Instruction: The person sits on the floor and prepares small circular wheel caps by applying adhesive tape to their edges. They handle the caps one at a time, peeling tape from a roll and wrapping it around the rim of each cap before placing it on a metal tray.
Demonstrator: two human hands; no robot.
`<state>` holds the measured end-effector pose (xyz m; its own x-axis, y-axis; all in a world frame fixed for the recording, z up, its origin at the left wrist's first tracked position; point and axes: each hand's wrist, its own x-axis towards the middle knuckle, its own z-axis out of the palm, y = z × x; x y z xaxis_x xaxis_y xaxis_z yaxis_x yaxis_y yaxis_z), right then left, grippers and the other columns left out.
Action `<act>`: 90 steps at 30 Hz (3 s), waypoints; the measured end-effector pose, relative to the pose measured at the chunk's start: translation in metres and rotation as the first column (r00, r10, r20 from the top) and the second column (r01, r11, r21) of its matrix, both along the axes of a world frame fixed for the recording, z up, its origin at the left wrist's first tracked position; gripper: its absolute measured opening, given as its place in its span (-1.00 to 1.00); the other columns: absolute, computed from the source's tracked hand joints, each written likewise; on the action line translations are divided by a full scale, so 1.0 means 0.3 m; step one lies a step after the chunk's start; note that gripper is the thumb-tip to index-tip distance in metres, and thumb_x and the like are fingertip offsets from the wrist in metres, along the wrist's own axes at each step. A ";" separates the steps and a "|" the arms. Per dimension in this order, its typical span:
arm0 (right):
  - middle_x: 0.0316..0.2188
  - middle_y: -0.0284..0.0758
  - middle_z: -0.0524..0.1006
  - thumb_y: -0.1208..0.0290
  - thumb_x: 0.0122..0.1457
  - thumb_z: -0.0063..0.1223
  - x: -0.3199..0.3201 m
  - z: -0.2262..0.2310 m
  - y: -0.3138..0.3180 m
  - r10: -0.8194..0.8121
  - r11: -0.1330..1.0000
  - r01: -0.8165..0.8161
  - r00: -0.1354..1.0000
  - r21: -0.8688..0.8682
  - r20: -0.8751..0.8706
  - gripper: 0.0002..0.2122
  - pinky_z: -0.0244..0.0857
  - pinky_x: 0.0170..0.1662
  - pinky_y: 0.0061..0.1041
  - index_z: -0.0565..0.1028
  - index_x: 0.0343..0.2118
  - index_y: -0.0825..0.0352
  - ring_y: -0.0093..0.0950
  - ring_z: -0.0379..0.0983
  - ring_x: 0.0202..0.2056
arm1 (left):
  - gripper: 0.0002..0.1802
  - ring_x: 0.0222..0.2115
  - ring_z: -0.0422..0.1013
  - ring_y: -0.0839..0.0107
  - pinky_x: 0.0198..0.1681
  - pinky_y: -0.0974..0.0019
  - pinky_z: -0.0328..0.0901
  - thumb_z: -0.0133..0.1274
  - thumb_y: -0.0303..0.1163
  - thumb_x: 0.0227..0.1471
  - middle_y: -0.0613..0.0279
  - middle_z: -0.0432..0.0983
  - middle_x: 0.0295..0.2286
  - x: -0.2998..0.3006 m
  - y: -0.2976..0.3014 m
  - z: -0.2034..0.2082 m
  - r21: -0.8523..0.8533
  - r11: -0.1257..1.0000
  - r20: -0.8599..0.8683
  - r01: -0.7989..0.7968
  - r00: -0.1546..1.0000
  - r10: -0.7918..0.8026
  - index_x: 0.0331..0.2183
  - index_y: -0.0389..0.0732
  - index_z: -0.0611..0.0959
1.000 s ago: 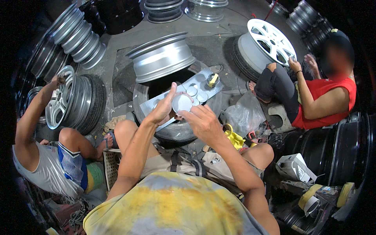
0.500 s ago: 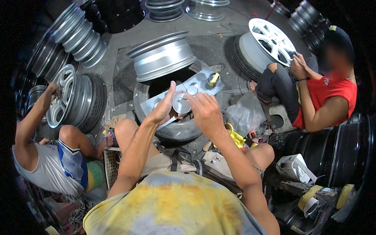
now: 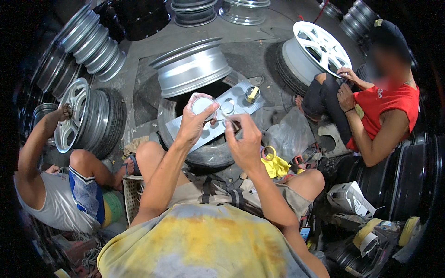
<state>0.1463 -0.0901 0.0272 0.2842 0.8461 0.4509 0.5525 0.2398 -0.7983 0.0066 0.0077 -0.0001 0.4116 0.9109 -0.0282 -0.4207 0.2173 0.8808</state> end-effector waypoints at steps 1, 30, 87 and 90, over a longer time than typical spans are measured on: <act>-0.39 -0.17 0.53 0.59 0.18 0.18 -0.018 0.000 0.013 0.029 1.000 -0.029 1.000 0.005 0.011 -0.89 0.40 -0.27 -0.32 0.51 -0.25 0.43 -0.24 0.53 -0.40 | -0.76 -0.40 0.45 0.55 -0.40 0.43 0.36 0.17 -0.32 0.26 0.23 0.56 -0.38 0.004 0.000 -0.007 -0.004 1.000 0.025 -0.021 0.999 0.021 -0.15 -0.22 0.52; -0.43 -0.17 0.45 0.62 0.15 0.20 -0.064 0.013 0.076 0.019 0.988 -0.046 0.983 0.146 0.180 -0.91 0.33 -0.32 -0.24 0.59 -0.27 0.43 -0.18 0.45 -0.42 | -0.41 -0.63 0.32 0.62 -0.61 0.50 0.23 -0.36 0.04 0.47 0.33 0.45 -0.55 0.020 -0.031 -0.006 0.169 0.965 -0.080 -0.200 0.973 0.216 -0.27 -0.24 0.56; -0.36 -0.34 0.61 0.44 0.24 0.24 0.007 -0.067 0.112 -0.029 0.999 0.014 0.934 -0.045 -0.357 -0.85 0.34 -0.32 -0.57 0.62 -0.22 0.43 -0.62 0.49 -0.37 | -0.56 -0.19 0.51 0.58 -0.05 0.45 0.39 0.30 -0.36 0.15 0.24 0.65 -0.19 -0.009 0.007 0.000 0.238 0.970 -0.239 0.044 0.971 0.014 0.04 -0.32 0.65; -0.41 -0.38 0.62 0.41 0.29 0.22 0.004 -0.079 0.121 0.008 0.990 -0.096 0.782 -0.108 -0.623 -0.82 0.39 -0.27 -0.61 0.61 -0.20 0.44 -0.68 0.50 -0.38 | -0.51 -0.18 0.53 0.53 -0.03 0.44 0.41 0.36 -0.48 0.06 0.20 0.63 -0.16 -0.005 -0.003 0.007 0.021 1.000 -0.111 0.001 0.994 0.001 0.03 -0.36 0.62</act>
